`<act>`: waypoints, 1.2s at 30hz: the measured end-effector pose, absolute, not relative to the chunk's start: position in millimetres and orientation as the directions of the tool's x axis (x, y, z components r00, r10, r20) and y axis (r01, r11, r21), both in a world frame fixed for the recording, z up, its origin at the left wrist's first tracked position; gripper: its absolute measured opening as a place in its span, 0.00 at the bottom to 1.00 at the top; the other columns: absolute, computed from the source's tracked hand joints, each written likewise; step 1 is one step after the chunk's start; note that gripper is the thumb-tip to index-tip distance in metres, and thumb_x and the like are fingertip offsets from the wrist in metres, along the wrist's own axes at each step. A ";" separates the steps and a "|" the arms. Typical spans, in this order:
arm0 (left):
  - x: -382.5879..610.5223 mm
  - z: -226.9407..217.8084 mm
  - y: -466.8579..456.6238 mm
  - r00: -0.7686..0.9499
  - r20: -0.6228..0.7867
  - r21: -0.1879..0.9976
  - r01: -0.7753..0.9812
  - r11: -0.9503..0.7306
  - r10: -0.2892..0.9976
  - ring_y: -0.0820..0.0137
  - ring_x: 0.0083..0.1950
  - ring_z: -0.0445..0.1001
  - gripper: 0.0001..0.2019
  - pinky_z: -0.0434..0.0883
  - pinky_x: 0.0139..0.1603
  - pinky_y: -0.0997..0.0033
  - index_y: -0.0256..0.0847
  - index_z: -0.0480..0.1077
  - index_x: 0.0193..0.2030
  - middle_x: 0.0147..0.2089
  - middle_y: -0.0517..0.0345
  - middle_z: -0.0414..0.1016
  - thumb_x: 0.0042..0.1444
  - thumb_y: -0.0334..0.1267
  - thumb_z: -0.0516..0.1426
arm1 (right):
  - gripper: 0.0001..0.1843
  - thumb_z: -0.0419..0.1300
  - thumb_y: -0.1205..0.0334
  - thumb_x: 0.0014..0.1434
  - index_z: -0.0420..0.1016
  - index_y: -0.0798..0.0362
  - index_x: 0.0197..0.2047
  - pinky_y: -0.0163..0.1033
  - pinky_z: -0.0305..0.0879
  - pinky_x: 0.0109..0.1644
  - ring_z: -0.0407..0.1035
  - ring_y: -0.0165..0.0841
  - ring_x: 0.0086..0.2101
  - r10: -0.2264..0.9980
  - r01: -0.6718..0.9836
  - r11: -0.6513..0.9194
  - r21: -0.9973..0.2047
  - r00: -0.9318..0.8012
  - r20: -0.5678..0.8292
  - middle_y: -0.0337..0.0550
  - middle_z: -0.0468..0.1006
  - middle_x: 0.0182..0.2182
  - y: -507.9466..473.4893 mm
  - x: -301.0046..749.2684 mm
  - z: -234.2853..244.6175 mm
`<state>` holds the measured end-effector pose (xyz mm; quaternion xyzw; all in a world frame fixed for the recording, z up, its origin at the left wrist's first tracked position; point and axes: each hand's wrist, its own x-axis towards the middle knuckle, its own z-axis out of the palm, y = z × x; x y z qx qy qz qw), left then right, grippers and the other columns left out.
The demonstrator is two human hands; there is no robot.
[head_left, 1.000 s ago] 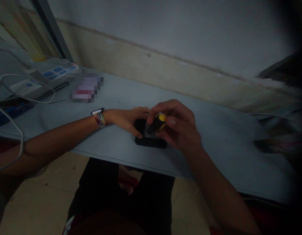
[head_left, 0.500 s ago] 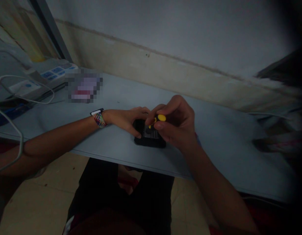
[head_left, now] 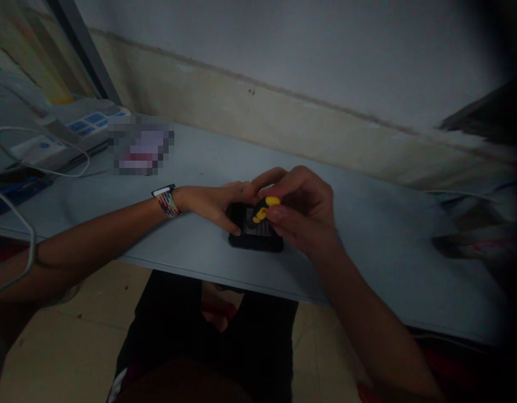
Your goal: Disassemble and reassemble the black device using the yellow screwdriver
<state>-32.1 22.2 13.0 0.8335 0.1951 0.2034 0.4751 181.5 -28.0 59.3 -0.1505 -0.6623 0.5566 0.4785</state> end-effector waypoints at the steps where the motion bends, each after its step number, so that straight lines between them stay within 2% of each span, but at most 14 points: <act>1: -32.2 11.6 22.2 0.851 0.143 0.865 0.140 -0.481 0.505 0.45 0.72 0.66 0.37 0.66 0.77 0.41 0.45 0.76 0.63 0.66 0.49 0.73 0.46 0.50 0.75 | 0.14 0.78 0.57 0.58 0.78 0.48 0.41 0.28 0.63 0.17 0.68 0.22 0.21 0.737 -0.330 0.334 -0.883 -0.493 0.462 0.41 0.86 0.42 -27.4 179.6 59.1; 5: -32.6 7.4 23.0 0.854 0.146 0.847 0.153 -0.509 0.500 0.45 0.74 0.63 0.37 0.66 0.77 0.43 0.46 0.74 0.64 0.69 0.48 0.70 0.48 0.53 0.75 | 0.23 0.82 0.55 0.51 0.71 0.46 0.37 0.30 0.73 0.23 0.76 0.28 0.26 0.760 -0.332 0.352 -0.875 -0.445 0.475 0.34 0.83 0.31 -24.9 172.2 59.4; 8: -33.2 8.2 23.3 0.845 0.162 0.823 0.169 -0.543 0.509 0.46 0.74 0.64 0.37 0.61 0.80 0.42 0.45 0.75 0.64 0.68 0.48 0.71 0.48 0.52 0.75 | 0.21 0.81 0.57 0.53 0.72 0.45 0.37 0.31 0.76 0.27 0.77 0.29 0.28 0.769 -0.344 0.395 -0.852 -0.383 0.511 0.32 0.83 0.31 -24.3 172.5 61.7; 13: -34.1 9.1 24.7 0.859 0.183 0.792 0.160 -0.590 0.479 0.46 0.75 0.64 0.35 0.61 0.81 0.41 0.48 0.77 0.64 0.70 0.48 0.69 0.50 0.53 0.74 | 0.13 0.77 0.60 0.60 0.76 0.44 0.40 0.29 0.57 0.14 0.63 0.22 0.16 0.737 -0.376 0.476 -0.795 -0.323 0.594 0.32 0.86 0.35 -26.9 181.7 69.9; 17: -34.6 6.9 25.3 0.862 0.210 0.757 0.154 -0.635 0.461 0.45 0.73 0.67 0.33 0.62 0.80 0.38 0.51 0.78 0.65 0.69 0.48 0.70 0.52 0.51 0.74 | 0.12 0.76 0.55 0.62 0.76 0.44 0.38 0.30 0.54 0.12 0.61 0.22 0.14 0.774 -0.368 0.488 -0.791 -0.236 0.588 0.33 0.86 0.34 -24.9 187.2 77.2; 22: -32.5 7.5 20.5 0.860 0.220 0.710 0.182 -0.680 0.461 0.47 0.72 0.67 0.29 0.61 0.79 0.39 0.51 0.77 0.65 0.69 0.47 0.71 0.57 0.51 0.71 | 0.14 0.73 0.53 0.63 0.73 0.46 0.35 0.27 0.65 0.15 0.66 0.20 0.16 0.847 -0.363 0.474 -0.802 -0.062 0.528 0.33 0.85 0.37 -6.0 193.0 76.3; 25: -29.8 6.5 17.4 0.850 0.204 0.683 0.232 -0.693 0.485 0.47 0.72 0.66 0.27 0.61 0.78 0.39 0.52 0.76 0.64 0.70 0.47 0.68 0.59 0.52 0.70 | 0.13 0.72 0.51 0.65 0.73 0.47 0.38 0.29 0.77 0.25 0.76 0.23 0.23 0.873 -0.335 0.452 -0.827 -0.027 0.488 0.34 0.84 0.38 7.0 190.9 65.0; 30: -27.4 1.2 18.4 0.851 0.214 0.660 0.237 -0.713 0.480 0.46 0.73 0.64 0.27 0.59 0.78 0.37 0.51 0.75 0.64 0.69 0.48 0.69 0.59 0.53 0.69 | 0.15 0.76 0.52 0.61 0.77 0.47 0.42 0.38 0.88 0.38 0.85 0.30 0.31 0.902 -0.229 0.349 -0.909 -0.182 0.392 0.38 0.84 0.45 21.6 177.5 38.0; 36: -26.7 -0.3 19.8 0.846 0.257 0.673 0.190 -0.715 0.467 0.46 0.73 0.62 0.26 0.57 0.79 0.38 0.50 0.76 0.62 0.67 0.49 0.72 0.58 0.49 0.68 | 0.16 0.75 0.50 0.62 0.74 0.47 0.42 0.38 0.88 0.39 0.86 0.32 0.35 0.902 -0.143 0.319 -0.937 -0.258 0.346 0.39 0.83 0.47 35.9 161.5 24.8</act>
